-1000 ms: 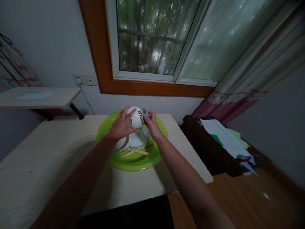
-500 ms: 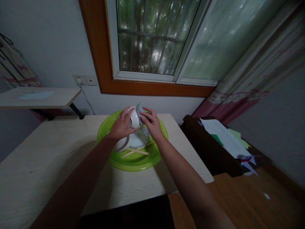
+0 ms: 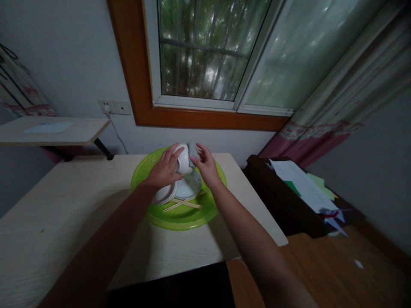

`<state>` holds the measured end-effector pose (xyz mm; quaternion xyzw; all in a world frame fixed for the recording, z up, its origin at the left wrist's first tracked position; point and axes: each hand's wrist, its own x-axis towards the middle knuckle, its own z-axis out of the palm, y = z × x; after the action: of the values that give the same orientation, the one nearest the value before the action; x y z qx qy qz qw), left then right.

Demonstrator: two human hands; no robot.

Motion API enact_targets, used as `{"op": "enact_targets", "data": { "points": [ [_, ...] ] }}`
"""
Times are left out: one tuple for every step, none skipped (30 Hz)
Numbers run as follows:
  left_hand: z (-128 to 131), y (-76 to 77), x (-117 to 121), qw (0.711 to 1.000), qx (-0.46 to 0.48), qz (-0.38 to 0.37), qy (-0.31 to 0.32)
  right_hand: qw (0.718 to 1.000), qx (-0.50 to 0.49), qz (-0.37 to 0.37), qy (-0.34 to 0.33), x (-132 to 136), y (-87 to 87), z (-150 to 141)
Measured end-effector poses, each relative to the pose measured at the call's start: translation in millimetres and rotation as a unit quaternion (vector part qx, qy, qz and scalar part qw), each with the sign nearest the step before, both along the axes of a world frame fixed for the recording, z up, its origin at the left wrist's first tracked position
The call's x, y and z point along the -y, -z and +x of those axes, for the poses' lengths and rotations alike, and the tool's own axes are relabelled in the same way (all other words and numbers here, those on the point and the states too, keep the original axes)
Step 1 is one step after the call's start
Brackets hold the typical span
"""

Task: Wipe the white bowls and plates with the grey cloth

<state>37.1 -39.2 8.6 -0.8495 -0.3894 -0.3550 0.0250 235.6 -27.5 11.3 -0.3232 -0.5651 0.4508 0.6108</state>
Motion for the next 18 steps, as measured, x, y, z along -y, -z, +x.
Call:
{"op": "enact_targets", "data": {
  "points": [
    [0.4,-0.7,0.8,1.0,-0.005,0.002,0.004,1.0,-0.012,-0.005,0.0,0.3,-1.0,-0.3],
    [0.9,-1.3,1.7,1.0,-0.01,0.004,0.007,1.0,-0.022,-0.01,0.003,0.4,-1.8,-0.5],
    [1.4,-1.8,2.5,1.0,-0.014,0.006,0.009,0.999,-0.03,-0.015,0.008,0.4,-2.3,-0.5],
    [1.9,-2.3,3.3,1.0,-0.019,0.007,0.011,0.999,-0.037,-0.019,0.013,0.1,-2.6,-0.4],
    [2.4,-2.6,3.9,1.0,-0.023,0.008,0.014,0.999,-0.043,-0.022,0.018,-0.2,-2.5,-0.2],
    [2.8,-2.8,4.4,1.0,-0.024,0.008,0.017,0.998,-0.048,-0.026,0.021,-0.7,-2.3,0.1],
    [3.2,-2.8,4.7,0.999,-0.025,0.008,0.021,0.998,-0.052,-0.031,0.022,-1.1,-2.0,0.5],
    [3.4,-2.6,4.8,0.999,-0.024,0.007,0.026,0.998,-0.056,-0.037,0.022,-1.5,-1.7,1.0],
    [3.7,-2.3,4.8,0.999,-0.019,0.005,0.029,0.997,-0.06,-0.044,0.02,-1.8,-1.5,1.5],
    [3.9,-1.8,4.7,0.999,-0.013,0.003,0.03,0.996,-0.065,-0.051,0.018,-2.0,-1.5,2.1],
    [4.1,-1.2,4.5,1.0,-0.007,0.002,0.03,0.996,-0.07,-0.058,0.015,-2.1,-1.7,2.6],
    [4.4,-0.7,4.4,1.0,-0.003,0.0,0.03,0.995,-0.074,-0.064,0.012,-2.1,-2.0,3.0],
    [4.6,-0.2,4.3,1.0,0.002,0.0,0.029,0.994,-0.079,-0.069,0.01,-2.1,-2.4,3.4],
    [4.7,0.2,4.3,1.0,0.005,0.001,0.028,0.994,-0.083,-0.071,0.009,-2.0,-2.8,3.8],
    [4.8,0.5,4.3,1.0,0.008,0.003,0.027,0.994,-0.085,-0.072,0.008,-1.9,-3.1,4.1],
    [4.9,0.7,4.2,1.0,0.012,0.004,0.026,0.994,-0.086,-0.07,0.006,-1.8,-3.2,4.3],
    [4.8,0.8,4.2,1.0,0.016,0.005,0.023,0.994,-0.086,-0.067,0.002,-1.7,-3.1,4.4],
    [4.7,0.8,3.9,1.0,0.023,0.006,0.02,0.994,-0.086,-0.064,-0.006,-1.5,-2.8,4.5]
  ]
}}
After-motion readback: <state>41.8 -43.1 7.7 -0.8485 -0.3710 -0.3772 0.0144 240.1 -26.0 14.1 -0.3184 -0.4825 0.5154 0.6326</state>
